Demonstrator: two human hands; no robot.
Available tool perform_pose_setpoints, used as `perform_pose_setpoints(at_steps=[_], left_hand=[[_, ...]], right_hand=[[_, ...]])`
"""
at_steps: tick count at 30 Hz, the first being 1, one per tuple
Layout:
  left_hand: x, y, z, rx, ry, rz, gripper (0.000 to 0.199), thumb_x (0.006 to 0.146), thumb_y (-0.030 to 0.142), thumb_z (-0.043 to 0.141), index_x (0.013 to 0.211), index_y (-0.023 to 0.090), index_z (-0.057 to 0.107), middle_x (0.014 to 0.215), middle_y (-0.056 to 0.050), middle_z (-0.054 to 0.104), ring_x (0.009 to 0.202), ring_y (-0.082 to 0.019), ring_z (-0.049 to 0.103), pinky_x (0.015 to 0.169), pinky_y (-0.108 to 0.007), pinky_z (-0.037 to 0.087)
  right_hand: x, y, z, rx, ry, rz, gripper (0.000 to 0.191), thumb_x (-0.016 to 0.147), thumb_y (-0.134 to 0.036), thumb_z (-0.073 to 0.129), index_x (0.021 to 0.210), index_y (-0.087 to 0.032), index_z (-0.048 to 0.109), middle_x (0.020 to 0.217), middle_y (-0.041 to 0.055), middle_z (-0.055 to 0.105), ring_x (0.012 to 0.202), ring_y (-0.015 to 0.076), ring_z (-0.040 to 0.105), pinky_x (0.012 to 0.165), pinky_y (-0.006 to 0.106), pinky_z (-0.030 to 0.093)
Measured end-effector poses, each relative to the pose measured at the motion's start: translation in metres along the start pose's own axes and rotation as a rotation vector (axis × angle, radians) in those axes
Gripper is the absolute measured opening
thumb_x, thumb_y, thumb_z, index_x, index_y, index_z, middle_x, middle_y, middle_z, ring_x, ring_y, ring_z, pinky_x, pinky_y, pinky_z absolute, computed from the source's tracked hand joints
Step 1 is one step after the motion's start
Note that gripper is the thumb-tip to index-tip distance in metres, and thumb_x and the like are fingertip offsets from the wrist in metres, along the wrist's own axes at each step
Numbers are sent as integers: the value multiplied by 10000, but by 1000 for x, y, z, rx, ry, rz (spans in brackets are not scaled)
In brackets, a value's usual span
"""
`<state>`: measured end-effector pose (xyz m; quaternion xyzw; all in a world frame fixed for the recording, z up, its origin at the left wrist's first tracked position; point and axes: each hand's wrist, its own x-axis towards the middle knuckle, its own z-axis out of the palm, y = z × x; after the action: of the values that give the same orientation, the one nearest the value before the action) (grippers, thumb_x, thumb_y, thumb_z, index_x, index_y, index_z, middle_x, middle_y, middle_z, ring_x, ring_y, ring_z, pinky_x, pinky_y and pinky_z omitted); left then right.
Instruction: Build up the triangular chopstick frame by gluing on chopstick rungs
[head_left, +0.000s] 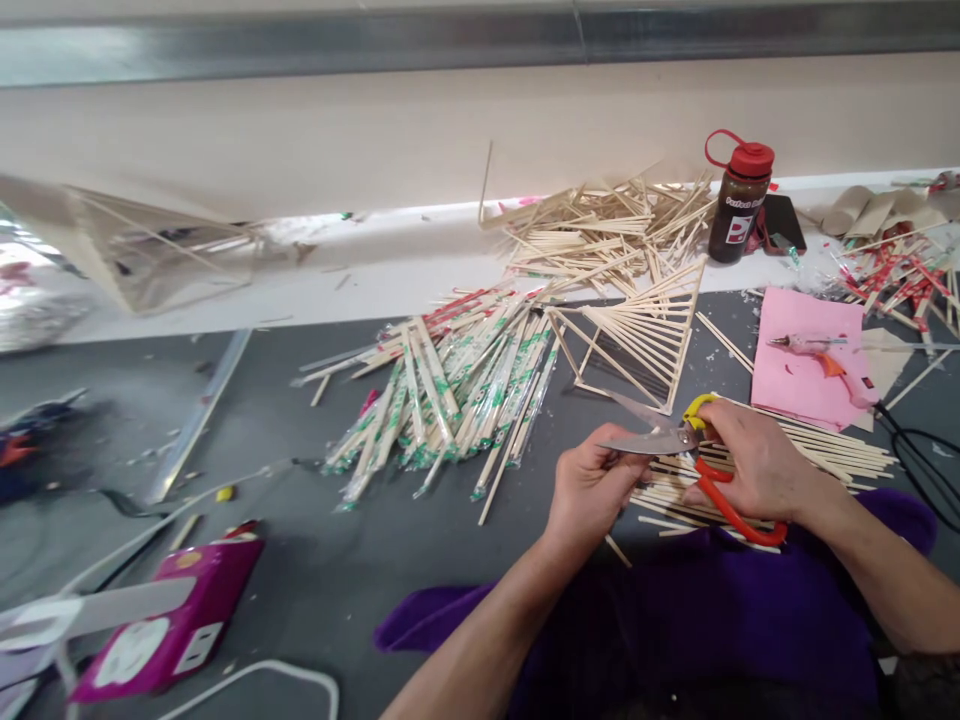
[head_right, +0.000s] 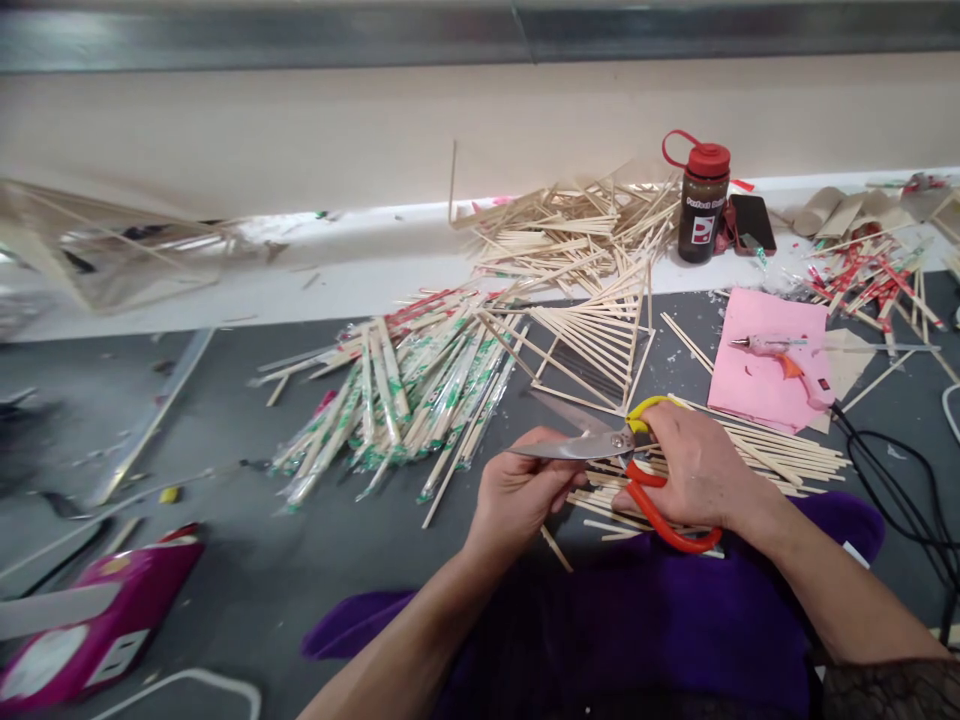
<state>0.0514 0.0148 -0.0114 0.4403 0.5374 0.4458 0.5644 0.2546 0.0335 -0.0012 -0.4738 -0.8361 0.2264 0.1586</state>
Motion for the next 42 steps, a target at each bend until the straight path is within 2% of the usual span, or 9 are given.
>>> perform_pose_setpoints(at_steps=[5, 9, 12, 18, 22, 28, 35, 38, 42], left_hand=[[-4, -3, -3, 248, 65, 180, 63, 690, 162, 669, 632, 182, 680, 552, 9, 633, 542, -119, 567, 572, -211, 418], [-4, -4, -2, 263, 78, 196, 72, 675, 140, 673, 617, 182, 683, 560, 6, 629, 556, -123, 567, 588, -215, 422], [-3, -1, -1, 115, 26, 93, 96, 690, 202, 696, 613, 170, 648, 520, 11, 591, 488, -97, 496, 499, -196, 375], [-2, 8, 1, -234, -126, -188, 363, 619, 405, 802, 638, 152, 543, 426, 26, 539, 325, -26, 306, 354, -158, 183], [-1, 8, 0, -343, -230, -242, 401, 607, 414, 822, 653, 148, 526, 411, 31, 539, 291, -1, 232, 333, -141, 113], [-1, 7, -1, -475, -354, -328, 428, 599, 430, 832, 668, 154, 512, 390, 58, 490, 273, 8, 174, 304, -134, 86], [-1, 3, -3, -576, -483, -432, 449, 588, 428, 833, 707, 177, 481, 368, 88, 446, 252, 8, 118, 287, -142, 65], [1, 3, -2, -513, -431, -389, 442, 594, 440, 819, 683, 169, 482, 386, 72, 479, 256, 7, 156, 291, -144, 92], [3, 3, -1, -251, -125, -178, 352, 650, 388, 783, 744, 152, 539, 497, 25, 591, 316, -27, 351, 321, -148, 192]], right_hand=[[-2, 0, 5, 4, 63, -87, 556, 734, -497, 665, 1123, -151, 469, 1035, 152, 597, 904, 282, 560, 764, 418, 458], [-1, 1, 6, 10, 70, -89, 560, 721, -518, 669, 1105, -154, 484, 1018, 151, 608, 890, 288, 566, 759, 425, 459], [0, 0, 3, 16, 37, -70, 510, 722, -536, 661, 1030, -159, 508, 950, 128, 619, 825, 267, 570, 707, 395, 453], [-1, -1, -2, 46, 14, -57, 473, 693, -531, 691, 963, -183, 519, 885, 77, 614, 744, 210, 555, 644, 326, 419], [-2, 2, -3, 81, -2, -80, 525, 650, -518, 739, 991, -183, 523, 891, 63, 613, 741, 194, 546, 639, 306, 407], [-2, 8, -4, 99, -60, -97, 546, 623, -534, 761, 976, -191, 526, 858, 38, 595, 692, 169, 513, 607, 285, 383], [-3, 13, -6, 108, -71, -145, 609, 599, -608, 759, 974, -184, 534, 841, 39, 600, 699, 175, 527, 614, 284, 374], [-3, 11, -6, 65, -74, -106, 598, 601, -594, 758, 974, -179, 545, 829, 45, 604, 698, 186, 536, 613, 291, 374], [-1, 2, -4, 1, -47, 32, 505, 691, -567, 680, 963, -161, 554, 841, 74, 612, 715, 212, 548, 629, 317, 387]])
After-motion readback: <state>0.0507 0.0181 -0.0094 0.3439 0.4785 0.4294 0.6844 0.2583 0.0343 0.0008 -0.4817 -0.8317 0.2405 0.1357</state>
